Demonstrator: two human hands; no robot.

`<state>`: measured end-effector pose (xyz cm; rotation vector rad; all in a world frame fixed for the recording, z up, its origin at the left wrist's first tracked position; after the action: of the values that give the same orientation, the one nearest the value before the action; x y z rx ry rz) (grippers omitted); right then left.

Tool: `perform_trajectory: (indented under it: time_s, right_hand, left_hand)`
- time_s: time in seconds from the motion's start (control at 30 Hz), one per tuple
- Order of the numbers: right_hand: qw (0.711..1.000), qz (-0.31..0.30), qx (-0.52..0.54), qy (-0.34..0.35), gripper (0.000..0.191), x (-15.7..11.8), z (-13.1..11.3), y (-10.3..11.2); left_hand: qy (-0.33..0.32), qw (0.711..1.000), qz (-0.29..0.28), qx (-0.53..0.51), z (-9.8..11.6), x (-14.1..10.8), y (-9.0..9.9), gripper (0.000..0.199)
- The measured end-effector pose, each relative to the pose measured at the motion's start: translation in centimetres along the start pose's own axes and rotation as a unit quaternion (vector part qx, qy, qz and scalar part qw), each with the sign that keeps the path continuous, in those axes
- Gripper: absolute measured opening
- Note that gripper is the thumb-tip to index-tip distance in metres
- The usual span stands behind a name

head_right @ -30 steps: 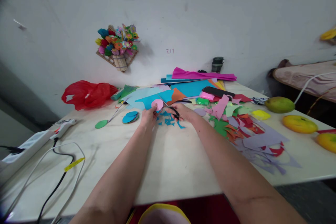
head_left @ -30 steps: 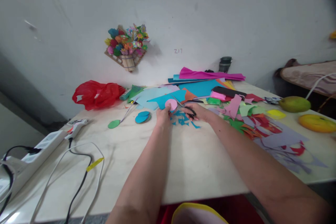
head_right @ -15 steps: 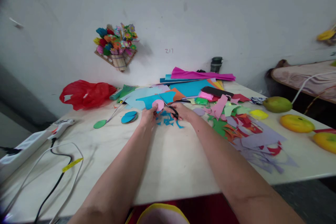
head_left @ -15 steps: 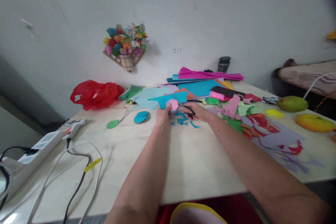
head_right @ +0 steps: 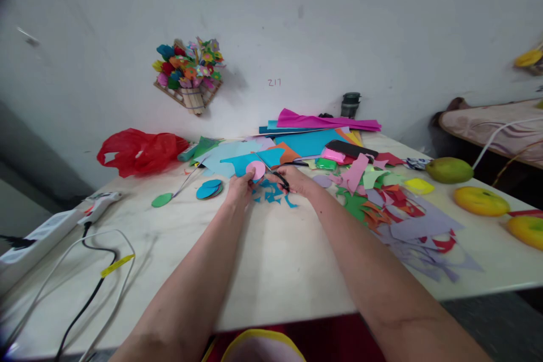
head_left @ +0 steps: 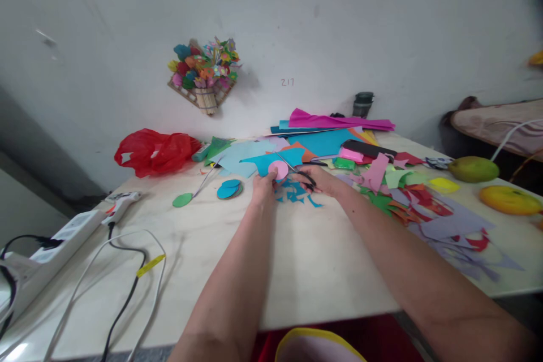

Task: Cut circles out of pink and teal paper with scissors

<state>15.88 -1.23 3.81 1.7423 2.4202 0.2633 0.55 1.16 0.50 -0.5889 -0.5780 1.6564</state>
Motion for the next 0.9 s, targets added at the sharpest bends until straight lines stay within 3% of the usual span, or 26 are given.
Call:
perform_trajectory:
  time_s: [0.17,0.43,0.9]
  right_hand:
    - [1.0,-0.011,0.002,0.016,0.028,0.4,0.6,0.3]
    - [0.999,-0.014,-0.011,0.04,0.031,1.4,2.0,0.9]
    - [0.999,-0.007,-0.03,0.036,0.032,1.1,1.6,1.2]
  left_hand:
    - [-0.001,1.0,-0.002,0.003,0.0,0.1,0.1,0.022]
    - [-0.002,1.0,-0.002,0.009,0.0,0.3,0.3,0.028]
    - [0.019,1.0,-0.008,0.012,0.4,0.1,0.2,0.026]
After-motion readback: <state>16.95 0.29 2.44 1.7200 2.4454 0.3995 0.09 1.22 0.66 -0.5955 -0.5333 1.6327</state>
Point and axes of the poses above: each hand's wrist, its own x-axis towards the middle knuckle, its own y-axis out of the back of the hand, z = x × y, the point moved 1 cm from there along x, towards the middle knuckle, and after that the axes turned 3 degrees about -x, right-handed, at the moved point
